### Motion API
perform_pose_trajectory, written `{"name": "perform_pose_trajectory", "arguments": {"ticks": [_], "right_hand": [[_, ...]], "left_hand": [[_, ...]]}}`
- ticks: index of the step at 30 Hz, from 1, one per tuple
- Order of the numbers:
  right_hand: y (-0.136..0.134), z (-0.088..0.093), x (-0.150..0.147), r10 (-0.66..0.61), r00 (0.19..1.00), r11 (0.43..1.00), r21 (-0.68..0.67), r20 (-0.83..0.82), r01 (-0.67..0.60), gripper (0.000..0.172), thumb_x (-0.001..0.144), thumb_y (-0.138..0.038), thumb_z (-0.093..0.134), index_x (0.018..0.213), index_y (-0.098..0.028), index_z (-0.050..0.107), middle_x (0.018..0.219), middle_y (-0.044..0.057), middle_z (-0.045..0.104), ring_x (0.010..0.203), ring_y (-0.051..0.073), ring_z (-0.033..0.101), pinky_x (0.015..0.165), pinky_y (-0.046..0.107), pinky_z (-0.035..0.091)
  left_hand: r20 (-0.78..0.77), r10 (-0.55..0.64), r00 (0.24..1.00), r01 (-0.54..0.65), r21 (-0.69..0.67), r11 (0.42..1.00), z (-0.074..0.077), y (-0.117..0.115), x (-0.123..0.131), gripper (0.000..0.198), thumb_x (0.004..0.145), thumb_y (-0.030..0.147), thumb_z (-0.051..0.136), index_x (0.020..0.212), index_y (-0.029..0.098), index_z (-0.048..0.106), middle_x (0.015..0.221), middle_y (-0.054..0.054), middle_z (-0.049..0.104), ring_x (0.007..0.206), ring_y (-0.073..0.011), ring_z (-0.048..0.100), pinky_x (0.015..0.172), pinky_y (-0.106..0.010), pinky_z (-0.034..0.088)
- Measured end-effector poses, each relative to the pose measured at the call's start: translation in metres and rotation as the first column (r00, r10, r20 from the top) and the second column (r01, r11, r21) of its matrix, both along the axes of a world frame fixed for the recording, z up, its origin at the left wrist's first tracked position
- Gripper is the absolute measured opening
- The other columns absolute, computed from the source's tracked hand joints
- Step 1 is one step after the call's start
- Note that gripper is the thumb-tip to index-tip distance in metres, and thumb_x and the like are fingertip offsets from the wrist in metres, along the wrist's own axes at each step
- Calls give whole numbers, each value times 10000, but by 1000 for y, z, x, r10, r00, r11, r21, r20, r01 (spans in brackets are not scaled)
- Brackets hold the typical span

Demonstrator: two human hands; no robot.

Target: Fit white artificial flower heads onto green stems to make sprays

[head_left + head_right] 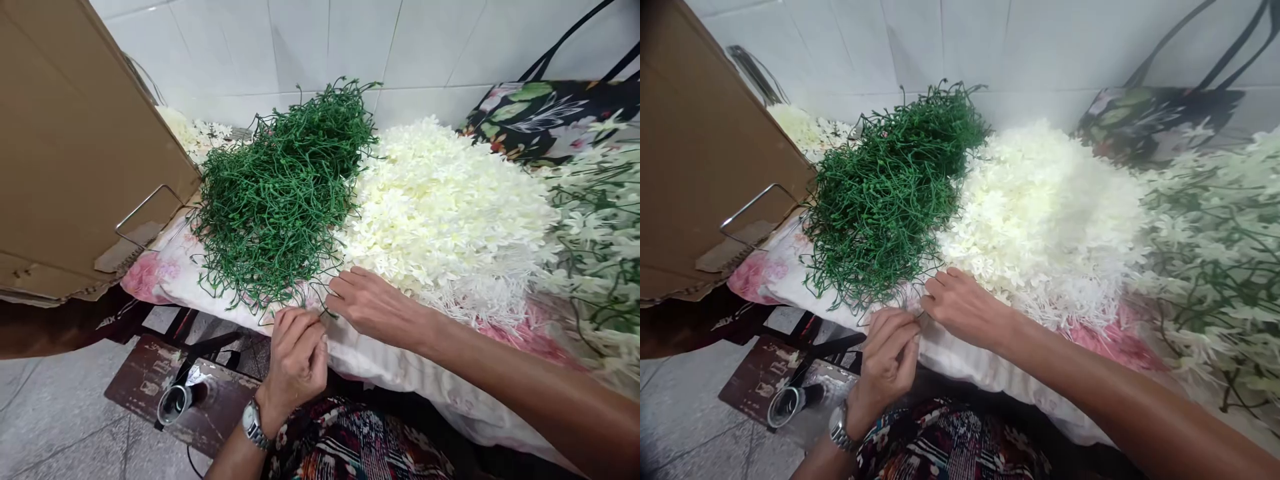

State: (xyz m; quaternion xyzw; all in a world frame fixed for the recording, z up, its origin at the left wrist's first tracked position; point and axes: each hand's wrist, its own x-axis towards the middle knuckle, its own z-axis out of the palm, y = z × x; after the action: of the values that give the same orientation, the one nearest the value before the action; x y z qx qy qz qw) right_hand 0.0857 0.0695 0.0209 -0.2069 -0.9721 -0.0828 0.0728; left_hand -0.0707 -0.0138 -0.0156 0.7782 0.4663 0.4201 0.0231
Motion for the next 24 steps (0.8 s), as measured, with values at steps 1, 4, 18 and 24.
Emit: {"name": "perform_pose_trajectory", "arguments": {"ticks": [1, 4, 18, 24], "right_hand": [[0, 0, 1, 8, 1000, 1000, 11, -15, -8, 164, 820, -49, 485, 717, -163, 545, 717, 39, 572, 674, 174, 514, 615, 299, 328], [-4, 2, 9, -2, 997, 998, 62, -77, 7, 194, 814, -31, 456, 687, -159, 526, 677, 37, 549, 637, 169, 483, 602, 293, 311], [-57, 12, 34, -530, 721, 682, -730, -445, 50, 134, 826, -152, 463, 720, -165, 544, 614, -12, 556, 554, 83, 488, 522, 195, 388], [-83, 7, 27, -758, 536, 336, -927, -372, -167, 159, 826, -262, 488, 695, -174, 511, 568, -40, 493, 500, 70, 439, 476, 191, 373]], "left_hand": [[6, 6, 1000, -6, 1, 1000, -1, 1, 0, 192, 748, 5, 479, 821, 167, 551, 789, -75, 608, 797, -200, 540, 730, -394, 469], [82, 44, 996, -48, 51, 998, -2, 1, -3, 264, 755, 1, 484, 928, 182, 565, 890, -80, 603, 872, -208, 552, 790, -417, 474], [616, 142, 775, 298, -554, 777, 17, -26, 23, 156, 837, 164, 505, 927, 157, 632, 829, -65, 649, 643, -138, 605, 622, -270, 511], [828, 480, 289, 656, -537, 531, 23, -14, 35, 145, 741, 236, 651, 854, 152, 685, 775, -48, 675, 675, -127, 610, 653, -242, 512]]}}
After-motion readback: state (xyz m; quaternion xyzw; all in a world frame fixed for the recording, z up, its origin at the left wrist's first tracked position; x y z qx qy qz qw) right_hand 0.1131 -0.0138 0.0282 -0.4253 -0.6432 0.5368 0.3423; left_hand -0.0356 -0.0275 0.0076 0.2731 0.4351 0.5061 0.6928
